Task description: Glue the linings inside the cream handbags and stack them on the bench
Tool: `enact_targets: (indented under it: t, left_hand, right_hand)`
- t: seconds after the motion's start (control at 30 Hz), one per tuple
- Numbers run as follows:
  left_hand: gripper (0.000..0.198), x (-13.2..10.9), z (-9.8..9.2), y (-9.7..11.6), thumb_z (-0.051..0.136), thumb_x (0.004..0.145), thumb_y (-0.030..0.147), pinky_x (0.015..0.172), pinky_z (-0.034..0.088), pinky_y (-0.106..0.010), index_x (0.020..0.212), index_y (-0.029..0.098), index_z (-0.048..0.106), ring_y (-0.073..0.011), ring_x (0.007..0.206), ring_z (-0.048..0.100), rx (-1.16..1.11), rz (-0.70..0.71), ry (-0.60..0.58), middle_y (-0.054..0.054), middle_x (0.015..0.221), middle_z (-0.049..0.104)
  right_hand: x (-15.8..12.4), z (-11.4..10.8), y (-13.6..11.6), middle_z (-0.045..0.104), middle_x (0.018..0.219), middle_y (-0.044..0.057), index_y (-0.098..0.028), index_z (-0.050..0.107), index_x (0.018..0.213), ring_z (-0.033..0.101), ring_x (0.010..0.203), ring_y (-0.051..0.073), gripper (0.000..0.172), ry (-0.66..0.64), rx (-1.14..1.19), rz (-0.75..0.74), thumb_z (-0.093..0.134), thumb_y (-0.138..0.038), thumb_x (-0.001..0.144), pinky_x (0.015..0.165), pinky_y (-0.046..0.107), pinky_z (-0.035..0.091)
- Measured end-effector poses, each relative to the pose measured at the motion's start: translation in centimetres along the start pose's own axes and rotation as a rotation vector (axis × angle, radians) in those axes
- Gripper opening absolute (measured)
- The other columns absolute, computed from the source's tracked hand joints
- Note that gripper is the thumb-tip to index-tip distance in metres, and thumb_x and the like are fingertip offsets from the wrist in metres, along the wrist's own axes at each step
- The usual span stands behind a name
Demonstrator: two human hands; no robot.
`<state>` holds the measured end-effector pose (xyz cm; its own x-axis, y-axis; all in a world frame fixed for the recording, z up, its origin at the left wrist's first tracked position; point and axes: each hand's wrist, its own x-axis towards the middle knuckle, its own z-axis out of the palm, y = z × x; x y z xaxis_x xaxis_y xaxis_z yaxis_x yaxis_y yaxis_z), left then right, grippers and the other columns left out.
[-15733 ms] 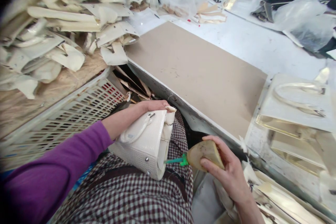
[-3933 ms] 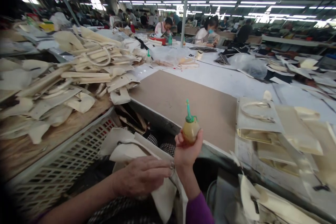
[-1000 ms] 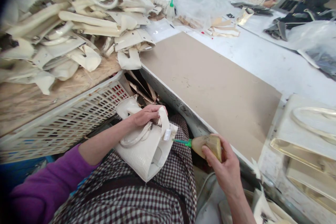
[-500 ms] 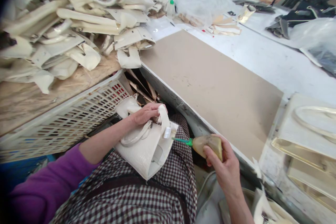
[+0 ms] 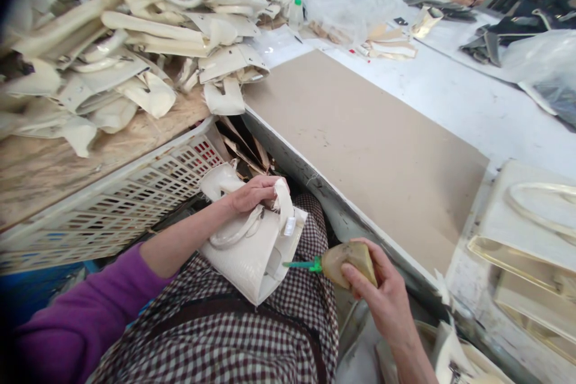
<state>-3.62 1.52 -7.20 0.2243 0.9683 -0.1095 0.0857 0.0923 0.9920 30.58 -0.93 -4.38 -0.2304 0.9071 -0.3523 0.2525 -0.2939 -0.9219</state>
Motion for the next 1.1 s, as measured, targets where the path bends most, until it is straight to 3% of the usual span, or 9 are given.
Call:
enact_targets:
  t: [0.23,0.5,0.67,0.87,1.1]
  left_hand:
    - [0.037,-0.4,0.3,0.3,0.050,0.090,0.050,0.062,0.040,-0.025,0.078,0.015,0.059,-0.0142,0.065,0.047,0.096,0.058,0.011,0.000,0.071,0.052]
    - [0.033,-1.6,1.2,0.3,0.044,0.096,0.039,0.081,0.045,-0.032,0.078,0.017,0.060,-0.0189,0.081,0.056,0.290,0.210,0.039,-0.004,0.085,0.059]
    - [0.026,-2.0,1.7,0.2,0.044,0.098,0.032,0.085,0.047,-0.033,0.085,0.017,0.060,-0.0199,0.086,0.057,0.364,0.261,0.080,-0.005,0.090,0.060]
    - [0.025,-2.1,1.8,-0.3,0.045,0.099,0.032,0.086,0.048,-0.034,0.085,0.018,0.060,-0.0211,0.088,0.059,0.443,0.306,0.108,-0.007,0.091,0.062]
    - [0.025,-2.2,1.7,-0.2,0.045,0.099,0.031,0.088,0.048,-0.034,0.086,0.017,0.061,-0.0204,0.089,0.059,0.437,0.323,0.117,-0.007,0.092,0.063]
  right_hand:
    - [-1.2,0.0,0.4,0.065,0.079,0.001,-0.021,0.067,0.115,0.053,0.053,0.014,0.051,-0.023,0.034,0.051,0.086,-0.045,0.074,0.043,0.025,0.046]
    - [-3.9,0.1,1.7,0.066,0.083,0.002,-0.021,0.067,0.119,0.053,0.055,0.014,0.053,0.008,0.056,0.143,0.086,-0.045,0.075,0.043,0.024,0.046]
    - [-4.5,0.8,2.0,0.068,0.084,0.003,-0.020,0.068,0.115,0.052,0.052,0.014,0.054,0.112,0.093,0.150,0.087,-0.047,0.073,0.041,0.024,0.044]
    - [-5.1,0.7,2.2,0.067,0.086,0.004,-0.021,0.068,0.120,0.054,0.057,0.016,0.055,0.040,0.086,0.182,0.086,-0.045,0.074,0.042,0.024,0.045]
    - [-5.3,0.5,2.0,0.067,0.082,0.004,-0.019,0.069,0.115,0.052,0.054,0.015,0.057,0.066,0.110,0.205,0.087,-0.049,0.071,0.039,0.023,0.042]
